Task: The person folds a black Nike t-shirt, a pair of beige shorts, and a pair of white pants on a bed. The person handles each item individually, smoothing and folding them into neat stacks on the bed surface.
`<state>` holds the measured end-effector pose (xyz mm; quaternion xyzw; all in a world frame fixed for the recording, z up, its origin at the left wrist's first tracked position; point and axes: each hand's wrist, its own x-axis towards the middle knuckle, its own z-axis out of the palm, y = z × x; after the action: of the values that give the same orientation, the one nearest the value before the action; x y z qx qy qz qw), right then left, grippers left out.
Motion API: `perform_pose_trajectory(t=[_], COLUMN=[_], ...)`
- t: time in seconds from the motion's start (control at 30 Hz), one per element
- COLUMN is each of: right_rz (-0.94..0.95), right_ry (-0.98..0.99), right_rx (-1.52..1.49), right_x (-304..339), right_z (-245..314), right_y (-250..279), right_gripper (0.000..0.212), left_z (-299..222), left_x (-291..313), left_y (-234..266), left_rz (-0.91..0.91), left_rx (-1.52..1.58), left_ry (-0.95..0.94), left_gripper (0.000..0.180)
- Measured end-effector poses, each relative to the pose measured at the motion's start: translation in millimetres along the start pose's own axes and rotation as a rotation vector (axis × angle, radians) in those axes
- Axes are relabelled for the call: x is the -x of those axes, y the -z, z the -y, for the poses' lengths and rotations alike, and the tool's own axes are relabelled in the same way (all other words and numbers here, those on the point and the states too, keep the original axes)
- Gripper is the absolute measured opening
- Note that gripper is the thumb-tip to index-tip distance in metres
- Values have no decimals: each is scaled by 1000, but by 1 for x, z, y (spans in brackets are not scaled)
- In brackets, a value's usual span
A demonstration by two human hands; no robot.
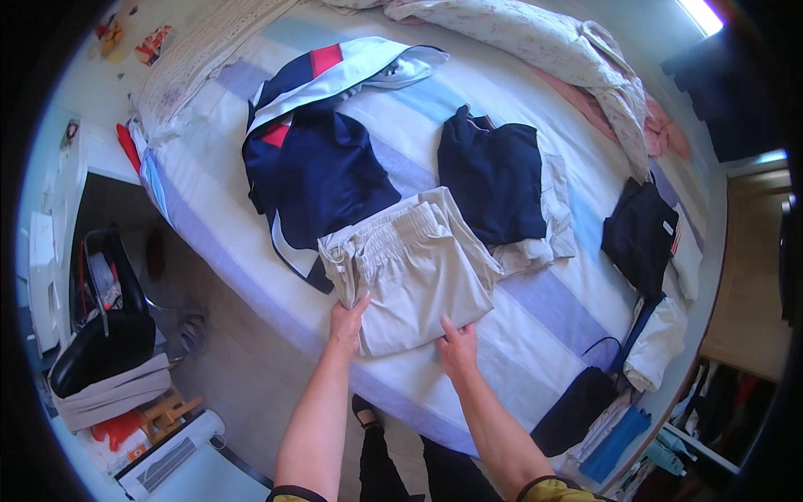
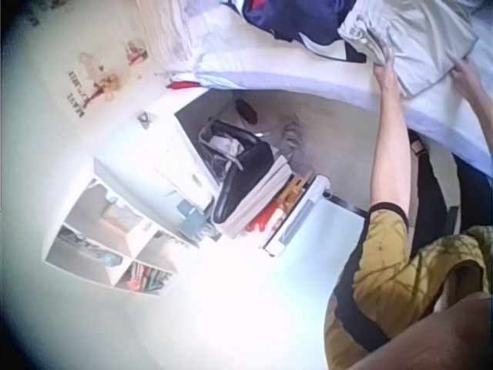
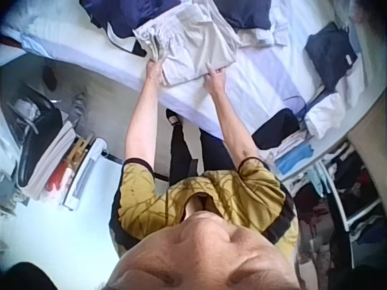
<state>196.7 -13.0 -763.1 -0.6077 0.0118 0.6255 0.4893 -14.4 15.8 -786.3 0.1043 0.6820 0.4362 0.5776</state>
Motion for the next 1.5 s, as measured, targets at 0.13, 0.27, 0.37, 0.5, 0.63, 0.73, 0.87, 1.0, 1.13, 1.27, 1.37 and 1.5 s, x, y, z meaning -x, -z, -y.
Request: perform_pose_trajectory(t=[0.13,0.27,0.37,0.5,0.63,0.73,0.87,1.0,1.13,1.27,1.37,1.5], right_rz=[-45,-41,-157,-146,-97,-80,-108,-117,-182,-211,-240,-321], right_ry=[-6,21,-70,-72,-181,-108,-20,-58,-62,-53,-7,-9], right_rx=[42,241,334,293,162,186,156,35,93,148,225,282], right_x=[-13,34,57,66,70,63,71,81,86,88,86,85], right_z=[8,11,-11,-28,-17,-36,-41,-57,-70,-72,-72,-77], right_y=[5,64,120,161,153,147,141,134,118,122,118,113], right_gripper=[58,53,53,46,43,42,50,57,56,55,55,55], left_z=[7,70,131,112,81,72,29,-25,-27,-40,-64,-57], left_x=[39,112,152,157,122,89,79,84,47,26,-10,-19], left_y=[-17,5,31,16,21,45,35,9,15,-23,-32,-45], left_rz=[-8,-100,-93,-112,-92,-5,161,340,488,650,571,784], left_rx=[70,171,104,-20,-299,-400,-441,-672,-945,-973,-1038,-1249], left_ry=[165,354,398,31,-175,-340,-174,-172,-312,-1,150,135], left_gripper=[37,40,48,62,100,118,120,118,108,87,79,58])
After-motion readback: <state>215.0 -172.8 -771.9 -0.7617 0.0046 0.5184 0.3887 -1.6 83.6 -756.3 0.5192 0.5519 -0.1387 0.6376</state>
